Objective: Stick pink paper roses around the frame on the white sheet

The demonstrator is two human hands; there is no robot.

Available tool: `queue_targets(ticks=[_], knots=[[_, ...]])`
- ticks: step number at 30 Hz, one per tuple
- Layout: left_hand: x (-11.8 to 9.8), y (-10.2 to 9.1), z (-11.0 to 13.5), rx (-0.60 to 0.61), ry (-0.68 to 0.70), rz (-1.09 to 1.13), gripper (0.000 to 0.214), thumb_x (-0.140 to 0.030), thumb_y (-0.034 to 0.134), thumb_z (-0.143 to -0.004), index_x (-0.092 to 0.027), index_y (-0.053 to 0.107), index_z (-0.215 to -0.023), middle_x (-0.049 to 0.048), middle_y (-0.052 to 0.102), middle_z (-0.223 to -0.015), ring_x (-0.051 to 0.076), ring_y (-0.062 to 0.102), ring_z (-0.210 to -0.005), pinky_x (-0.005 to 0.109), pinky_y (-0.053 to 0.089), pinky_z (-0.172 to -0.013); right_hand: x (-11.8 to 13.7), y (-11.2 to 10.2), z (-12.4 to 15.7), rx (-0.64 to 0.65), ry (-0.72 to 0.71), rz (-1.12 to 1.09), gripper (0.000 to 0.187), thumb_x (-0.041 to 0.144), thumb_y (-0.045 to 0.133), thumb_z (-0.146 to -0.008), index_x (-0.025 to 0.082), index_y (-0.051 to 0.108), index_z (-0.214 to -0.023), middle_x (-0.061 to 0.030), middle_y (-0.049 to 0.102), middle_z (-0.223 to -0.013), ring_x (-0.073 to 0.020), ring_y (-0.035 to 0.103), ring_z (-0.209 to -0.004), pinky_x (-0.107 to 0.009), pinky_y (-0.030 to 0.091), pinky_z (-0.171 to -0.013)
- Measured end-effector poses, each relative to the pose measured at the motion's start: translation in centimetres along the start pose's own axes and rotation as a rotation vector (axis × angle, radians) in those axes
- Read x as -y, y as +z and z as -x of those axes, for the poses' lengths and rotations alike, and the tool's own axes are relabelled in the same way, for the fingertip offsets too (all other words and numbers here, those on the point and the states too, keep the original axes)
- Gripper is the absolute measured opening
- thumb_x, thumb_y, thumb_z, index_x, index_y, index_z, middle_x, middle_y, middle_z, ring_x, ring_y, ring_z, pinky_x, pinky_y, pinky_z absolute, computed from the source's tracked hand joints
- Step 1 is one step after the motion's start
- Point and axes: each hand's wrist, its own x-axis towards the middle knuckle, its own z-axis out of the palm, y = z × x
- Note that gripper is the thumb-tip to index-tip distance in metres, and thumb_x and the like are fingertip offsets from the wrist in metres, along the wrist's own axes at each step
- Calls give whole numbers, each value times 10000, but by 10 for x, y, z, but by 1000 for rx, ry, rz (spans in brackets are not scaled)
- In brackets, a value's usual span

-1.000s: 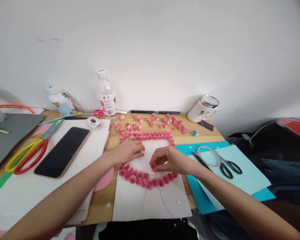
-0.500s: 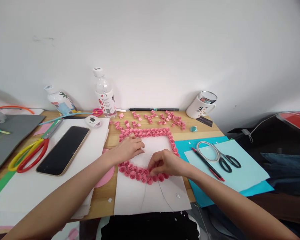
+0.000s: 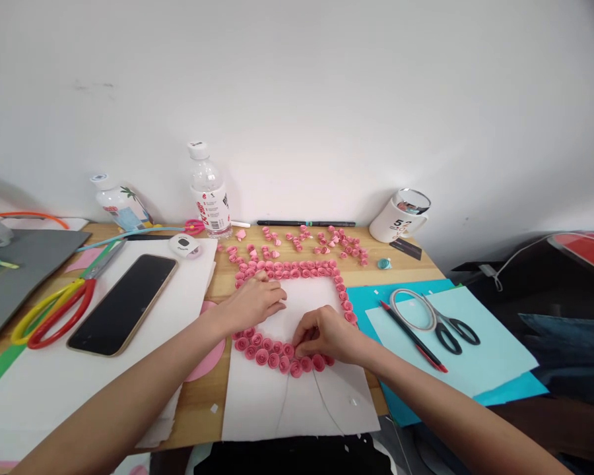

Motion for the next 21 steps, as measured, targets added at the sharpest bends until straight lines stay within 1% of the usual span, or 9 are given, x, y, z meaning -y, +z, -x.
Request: queue_targets(ticks=[6, 9, 12, 15, 17, 18, 19, 20, 21], knots=[[-1, -1, 1, -17, -9, 5, 253, -290, 441, -940, -168, 629, -822, 11, 611, -736, 136, 507, -693, 282, 341, -708, 2, -2, -4, 26, -3, 10, 44, 176, 681, -643, 166, 701, -682, 11, 653, -569, -78, 516, -435, -182, 380, -404], [0, 0, 2, -18, -4, 9, 289, -302, 404, -954, -171, 632, -834, 16, 611, -745, 136, 513, -705, 281, 353, -715, 3, -2, -4, 25, -15, 12, 36, 182, 683, -649, 166, 695, -679, 10, 654, -576, -86, 541, -462, -185, 401, -429], [0, 0, 1, -20, -4, 8, 304, -301, 383, -960, -173, 637, -852, 17, 623, -761, 130, 515, -696, 278, 361, -713, 4, -3, -2, 59, -8, -4, 69, 185, 671, -660, 167, 696, -721, 1, 668, -613, -108, 584, -517, -197, 434, -467], [1, 0, 1, -17, -4, -16, 296, -302, 393, -956, -176, 641, -855, 16, 634, -770, 130, 510, -686, 280, 356, -708, 7, -15, -3, 52, -38, 10, 113, 214, 678, -667, 173, 701, -770, -13, 691, -680, -130, 621, -607, -211, 466, -535], [1, 0, 1, -18, 6, -28, 290, -300, 399, -955, -175, 640, -854, 15, 634, -776, 127, 507, -677, 280, 351, -706, 7, -38, -8, -33, -106, 59, 136, 263, 675, -688, 174, 705, -787, -22, 700, -720, -134, 625, -638, -223, 476, -577], [1, 0, 1, -19, 12, -28, 288, -297, 399, -955, -174, 639, -851, 14, 630, -773, 124, 506, -669, 279, 349, -700, 5, -54, -11, -113, -140, 96, 146, 280, 658, -707, 172, 707, -793, -27, 701, -730, -133, 622, -634, -230, 477, -589], [2, 1, 1, -22, 16, -23, 289, -294, 399, -955, -172, 636, -844, 13, 624, -764, 122, 504, -660, 277, 347, -691, 3, -72, -16, -228, -146, 138, 162, 296, 636, -726, 168, 705, -797, -29, 698, -719, -134, 616, -613, -235, 474, -578], [2, 1, 2, -26, 20, -18, 291, -290, 398, -955, -171, 633, -833, 11, 616, -749, 121, 503, -650, 276, 344, -681, 0, -93, -21, -378, -147, 203, 165, 293, 612, -742, 165, 705, -789, -33, 699, -729, -139, 618, -628, -237, 471, -584], [2, 1, 2, -32, 24, -14, 295, -286, 396, -956, -170, 630, -819, 9, 608, -731, 121, 501, -640, 275, 340, -672, -4, -114, -27, -557, -125, 269, 166, 282, 598, -748, 159, 705, -778, -38, 698, -722, -146, 619, -633, -240, 463, -583]])
